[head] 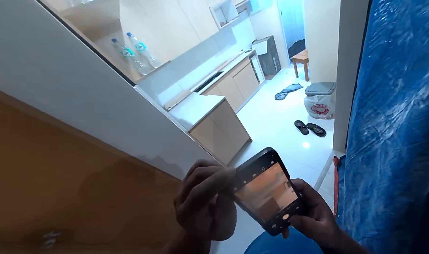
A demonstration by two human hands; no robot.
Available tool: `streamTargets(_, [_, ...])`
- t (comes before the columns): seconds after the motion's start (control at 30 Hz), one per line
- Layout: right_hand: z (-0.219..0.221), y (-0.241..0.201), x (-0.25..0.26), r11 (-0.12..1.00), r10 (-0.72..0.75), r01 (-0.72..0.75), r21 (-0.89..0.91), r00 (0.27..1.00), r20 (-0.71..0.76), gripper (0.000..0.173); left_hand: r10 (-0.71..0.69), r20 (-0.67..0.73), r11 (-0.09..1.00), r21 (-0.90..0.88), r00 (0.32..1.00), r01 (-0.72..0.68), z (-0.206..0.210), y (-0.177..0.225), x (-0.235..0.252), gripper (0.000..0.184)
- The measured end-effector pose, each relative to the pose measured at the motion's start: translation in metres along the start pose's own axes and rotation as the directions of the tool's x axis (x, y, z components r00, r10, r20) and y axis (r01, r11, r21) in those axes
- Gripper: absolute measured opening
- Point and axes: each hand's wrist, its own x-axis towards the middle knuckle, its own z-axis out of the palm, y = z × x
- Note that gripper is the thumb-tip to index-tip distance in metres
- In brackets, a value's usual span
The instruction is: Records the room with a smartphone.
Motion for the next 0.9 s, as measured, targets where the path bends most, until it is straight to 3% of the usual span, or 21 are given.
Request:
streamTargets(0.37, [0.012,-0.019,-0.021,0.998,-0.030,0.032,-0.045,0.998,0.049,0.050,0.033,-0.018,0.999,0.032,0.999,-0.032,-0.008,0.038,-0.004,0.022])
streamTargets(0.9, [0.006,-0.031,-0.023,0.990,-0.092,0.096,-0.099,0.995,0.038,0.052,0.067,-0.013,0.998,0.004,0.998,-0.067,0.002,0.043,0.005,0.021])
